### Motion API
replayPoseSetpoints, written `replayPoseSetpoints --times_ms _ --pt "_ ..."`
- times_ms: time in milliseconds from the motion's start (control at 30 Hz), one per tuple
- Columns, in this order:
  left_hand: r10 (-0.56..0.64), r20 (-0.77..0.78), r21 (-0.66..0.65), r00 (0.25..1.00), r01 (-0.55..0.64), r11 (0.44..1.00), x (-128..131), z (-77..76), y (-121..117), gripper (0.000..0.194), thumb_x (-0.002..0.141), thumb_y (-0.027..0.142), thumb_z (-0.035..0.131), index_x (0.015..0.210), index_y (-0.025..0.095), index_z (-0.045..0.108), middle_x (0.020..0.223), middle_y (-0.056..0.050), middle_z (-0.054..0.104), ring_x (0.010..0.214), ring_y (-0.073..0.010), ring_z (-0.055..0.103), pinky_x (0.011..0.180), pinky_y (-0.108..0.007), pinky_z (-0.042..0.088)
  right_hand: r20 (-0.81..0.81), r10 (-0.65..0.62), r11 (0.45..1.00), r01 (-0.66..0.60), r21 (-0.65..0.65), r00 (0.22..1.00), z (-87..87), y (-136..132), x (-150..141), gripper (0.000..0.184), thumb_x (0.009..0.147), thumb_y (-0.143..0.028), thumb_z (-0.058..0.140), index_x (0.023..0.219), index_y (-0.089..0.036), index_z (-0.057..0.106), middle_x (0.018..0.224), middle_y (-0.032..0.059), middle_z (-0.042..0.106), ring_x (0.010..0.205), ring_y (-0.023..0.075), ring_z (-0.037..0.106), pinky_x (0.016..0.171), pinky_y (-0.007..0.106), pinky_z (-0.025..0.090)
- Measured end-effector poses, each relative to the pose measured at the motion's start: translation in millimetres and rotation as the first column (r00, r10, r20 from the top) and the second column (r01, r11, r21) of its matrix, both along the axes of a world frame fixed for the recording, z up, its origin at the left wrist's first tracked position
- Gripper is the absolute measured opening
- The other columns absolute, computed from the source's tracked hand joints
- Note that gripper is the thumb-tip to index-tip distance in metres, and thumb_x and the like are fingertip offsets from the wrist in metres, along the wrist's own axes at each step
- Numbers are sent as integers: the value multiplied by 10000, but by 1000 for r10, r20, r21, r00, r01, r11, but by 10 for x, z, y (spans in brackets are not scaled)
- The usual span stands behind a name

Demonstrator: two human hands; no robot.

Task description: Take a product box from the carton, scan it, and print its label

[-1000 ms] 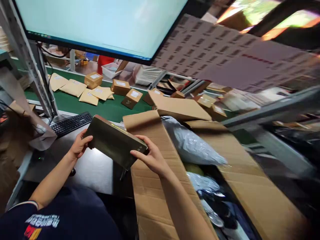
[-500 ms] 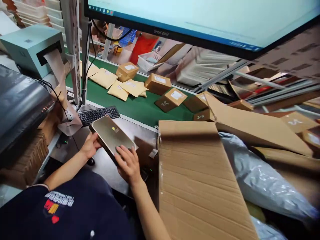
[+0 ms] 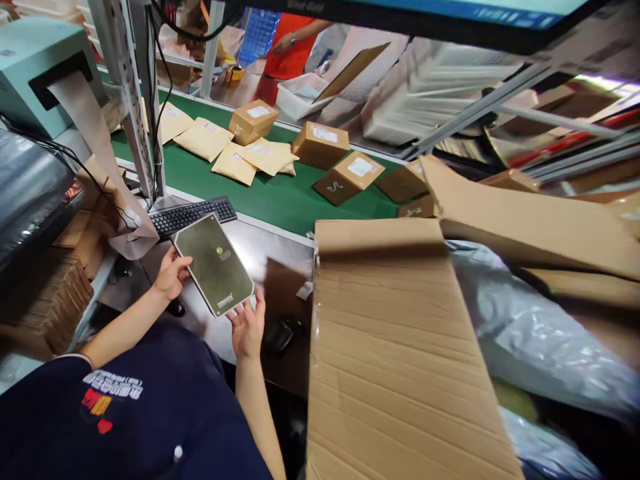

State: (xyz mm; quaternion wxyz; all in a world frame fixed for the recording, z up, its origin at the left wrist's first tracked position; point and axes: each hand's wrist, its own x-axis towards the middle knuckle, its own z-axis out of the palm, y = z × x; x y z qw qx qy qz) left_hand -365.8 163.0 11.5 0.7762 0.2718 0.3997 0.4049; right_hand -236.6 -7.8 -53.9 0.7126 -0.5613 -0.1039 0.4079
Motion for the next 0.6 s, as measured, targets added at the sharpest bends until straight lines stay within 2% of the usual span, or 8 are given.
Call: replayPoseSetpoints --times_ms 133,200,267,333,400,467,533,600 --pt "18 -14 -10 1000 -18 1000 -59 23 -55 551 600 264 846 1105 221 631 896 23 737 739 -136 706 635 -212 562 48 -8 1000 9 -18 999 194 114 -93 844 749 -440 802 1473 -316 385 1195 63 645 871 156 678 621 239 568" --pt "27 -8 -11 1000 -27 1000 -76 53 -99 533 624 305 867 1098 220 639 939 12 744 753 -130 703 619 -199 549 167 -24 1000 26 -12 986 198 115 -158 806 782 -455 779 1468 -285 391 1163 73 651 872 168 684 668 271 589" --pt "-2 8 -7 1000 2 1000 -83 77 -177 558 655 374 895 1130 236 636 1019 2 747 810 -134 706 625 -200 549 368 -68 997 73 1 927 143 104 -224 773 831 -444 741 1483 -268 365 1232 113 638 968 211 701 802 355 620" --pt "-60 49 -22 997 61 998 -88 76 -286 680 633 446 934 1205 278 607 1090 3 739 900 -159 712 670 -234 570 647 -96 995 82 52 757 47 100 -279 716 880 -394 691 1494 -279 339 1333 150 613 1131 272 687 958 466 597" --pt "-113 110 -68 987 121 990 -101 41 -397 819 550 519 972 1235 282 591 1100 -16 740 974 -210 716 739 -300 594 884 -71 994 -43 102 463 -60 104 -321 650 911 -291 628 1484 -325 324 1367 131 627 1249 300 654 1085 564 520" --pt "-117 135 -130 984 135 982 -132 -16 -473 836 499 571 973 1173 223 622 1046 -57 752 990 -260 721 796 -354 600 981 -44 966 -242 90 189 -158 97 -357 655 907 -174 573 1473 -376 312 1343 83 675 1301 293 640 1151 623 447" --pt "-80 94 -176 992 95 980 -188 -73 -492 733 510 542 956 1069 175 656 953 -74 758 921 -267 727 795 -361 596 997 -30 925 -376 55 71 -249 58 -383 733 891 -129 577 1501 -399 272 1358 65 684 1343 293 616 1176 648 410" --pt "-26 28 -175 999 31 984 -269 -111 -456 602 516 434 926 993 166 675 853 -52 751 804 -238 715 735 -339 587 996 -24 920 -388 56 86 -363 -13 -383 810 879 -197 645 1550 -366 225 1414 104 645 1404 330 555 1196 682 367"
